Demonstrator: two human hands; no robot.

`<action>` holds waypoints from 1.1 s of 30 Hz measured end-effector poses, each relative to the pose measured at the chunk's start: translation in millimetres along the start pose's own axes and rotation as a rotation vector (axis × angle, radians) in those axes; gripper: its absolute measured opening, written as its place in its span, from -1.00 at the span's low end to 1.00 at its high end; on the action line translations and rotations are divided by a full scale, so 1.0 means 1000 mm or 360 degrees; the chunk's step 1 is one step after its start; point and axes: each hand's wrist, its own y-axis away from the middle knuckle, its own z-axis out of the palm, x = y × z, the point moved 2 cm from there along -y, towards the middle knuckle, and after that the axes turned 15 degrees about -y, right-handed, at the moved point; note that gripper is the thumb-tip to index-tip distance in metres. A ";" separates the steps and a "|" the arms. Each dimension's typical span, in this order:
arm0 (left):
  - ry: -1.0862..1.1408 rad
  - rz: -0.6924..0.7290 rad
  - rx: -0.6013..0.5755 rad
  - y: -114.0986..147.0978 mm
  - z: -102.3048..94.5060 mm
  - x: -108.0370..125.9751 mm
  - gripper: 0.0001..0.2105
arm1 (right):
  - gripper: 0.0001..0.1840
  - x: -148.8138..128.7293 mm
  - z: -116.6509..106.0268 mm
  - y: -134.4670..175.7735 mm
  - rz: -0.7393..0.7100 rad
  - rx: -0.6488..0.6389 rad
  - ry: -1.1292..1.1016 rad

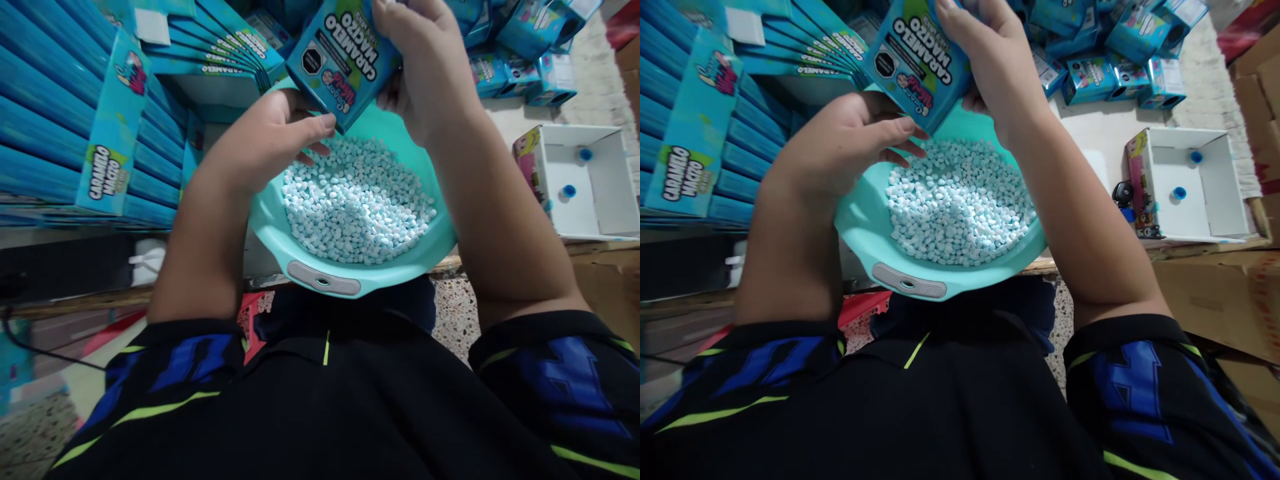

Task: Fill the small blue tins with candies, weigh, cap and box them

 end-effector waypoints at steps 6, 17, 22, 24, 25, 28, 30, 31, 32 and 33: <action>0.0149 0.0029 0.0119 -0.001 0.000 0.001 -0.73 | -0.96 -0.003 0.006 0.009 -0.0031 0.0203 -0.0127; 0.0448 -0.0053 0.0472 -0.002 -0.003 0.002 -0.64 | -0.25 0.006 0.015 0.016 -0.0072 -0.0025 0.0291; 0.0504 0.0002 0.0541 0.001 -0.005 0.007 -0.56 | -0.13 0.001 0.008 0.012 -0.0637 -0.0396 0.0265; 0.0500 -0.0054 0.0508 0.001 -0.007 0.006 -0.58 | -0.06 0.003 0.003 0.010 -0.0665 -0.0520 0.0530; 0.0484 -0.0077 0.0484 0.000 -0.008 0.004 -0.58 | 0.00 0.005 0.002 0.009 -0.0644 -0.0559 0.0698; 0.0391 -0.0070 0.0436 -0.003 -0.010 -0.001 -0.49 | 0.11 0.013 0.003 0.005 -0.0631 -0.0474 0.1077; 0.0329 -0.0009 0.0423 -0.005 -0.012 -0.006 -0.40 | 0.05 0.015 0.008 0.003 -0.0669 -0.0375 0.1166; 0.0310 0.0030 0.0424 -0.006 -0.013 -0.008 -0.36 | -0.02 0.014 0.011 0.003 -0.0697 -0.0358 0.1167; 0.0297 0.0073 0.0424 -0.006 -0.014 -0.009 -0.34 | -0.09 0.012 0.014 0.003 -0.0733 -0.0366 0.1145; 0.0298 0.0123 0.0434 -0.006 -0.015 -0.010 -0.33 | -0.17 0.007 0.016 0.004 -0.0777 -0.0388 0.1117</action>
